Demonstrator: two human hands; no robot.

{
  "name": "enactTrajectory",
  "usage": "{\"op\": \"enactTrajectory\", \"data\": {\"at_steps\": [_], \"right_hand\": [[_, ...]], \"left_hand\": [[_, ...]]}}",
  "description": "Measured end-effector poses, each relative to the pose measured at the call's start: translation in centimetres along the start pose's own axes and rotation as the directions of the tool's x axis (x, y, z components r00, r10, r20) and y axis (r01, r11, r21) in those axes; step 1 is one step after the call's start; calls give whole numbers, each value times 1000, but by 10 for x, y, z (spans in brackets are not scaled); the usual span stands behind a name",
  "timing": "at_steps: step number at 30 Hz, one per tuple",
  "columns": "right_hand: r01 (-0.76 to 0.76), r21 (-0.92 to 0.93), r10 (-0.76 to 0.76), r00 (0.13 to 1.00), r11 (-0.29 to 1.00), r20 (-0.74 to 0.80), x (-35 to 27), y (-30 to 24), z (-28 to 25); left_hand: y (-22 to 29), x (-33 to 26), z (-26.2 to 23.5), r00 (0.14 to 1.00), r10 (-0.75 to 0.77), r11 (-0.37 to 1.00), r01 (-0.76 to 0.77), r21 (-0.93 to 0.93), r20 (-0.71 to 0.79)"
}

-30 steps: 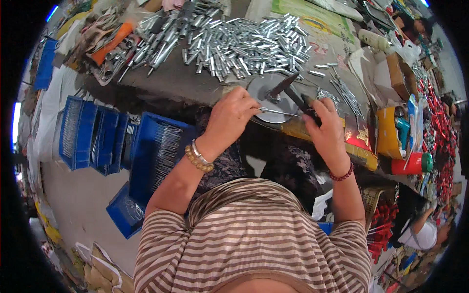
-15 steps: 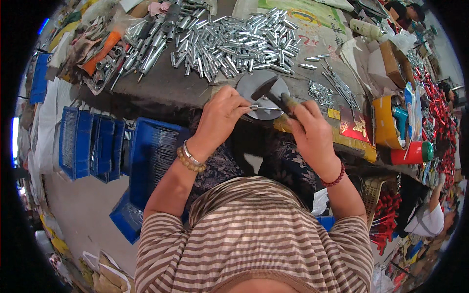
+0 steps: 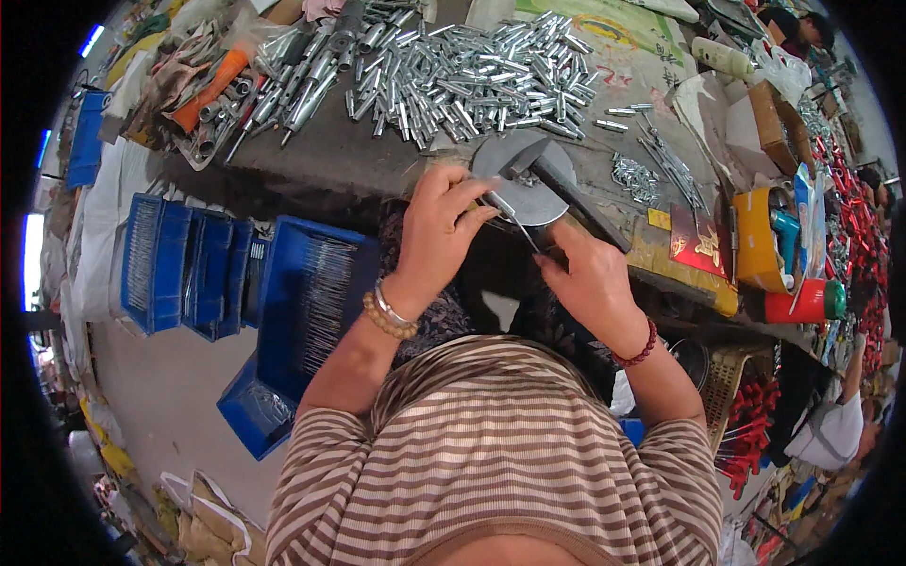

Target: Assembling small metal components using a hammer and a jig on a workshop table.

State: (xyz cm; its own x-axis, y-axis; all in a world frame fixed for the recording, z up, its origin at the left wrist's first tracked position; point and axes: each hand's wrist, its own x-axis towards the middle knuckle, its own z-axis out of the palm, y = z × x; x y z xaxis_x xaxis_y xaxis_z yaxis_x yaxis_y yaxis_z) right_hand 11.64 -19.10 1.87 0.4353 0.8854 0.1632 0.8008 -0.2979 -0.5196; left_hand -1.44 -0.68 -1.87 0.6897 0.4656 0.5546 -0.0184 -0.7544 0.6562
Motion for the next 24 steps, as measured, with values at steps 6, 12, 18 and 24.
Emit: {"op": "enactTrajectory", "data": {"at_steps": [6, 12, 18, 24], "right_hand": [[-282, 451, 200, 955, 847, 221, -8, -7, 7], [-350, 499, 230, 930, 793, 287, -10, -28, 18], [-350, 576, 270, 937, 738, 224, -12, -14, 21], [-356, 638, 352, 926, 683, 139, 8, 13, 12]], "left_hand": [[26, -25, 17, 799, -560, 637, 585, -502, 219], [27, -34, 15, 720, -646, 413, 608, -678, 252], [5, -45, -12, 726, -678, 431, 520, -738, 116], [-76, -142, -83, 492, -835, 531, 605, -594, -246]]}}
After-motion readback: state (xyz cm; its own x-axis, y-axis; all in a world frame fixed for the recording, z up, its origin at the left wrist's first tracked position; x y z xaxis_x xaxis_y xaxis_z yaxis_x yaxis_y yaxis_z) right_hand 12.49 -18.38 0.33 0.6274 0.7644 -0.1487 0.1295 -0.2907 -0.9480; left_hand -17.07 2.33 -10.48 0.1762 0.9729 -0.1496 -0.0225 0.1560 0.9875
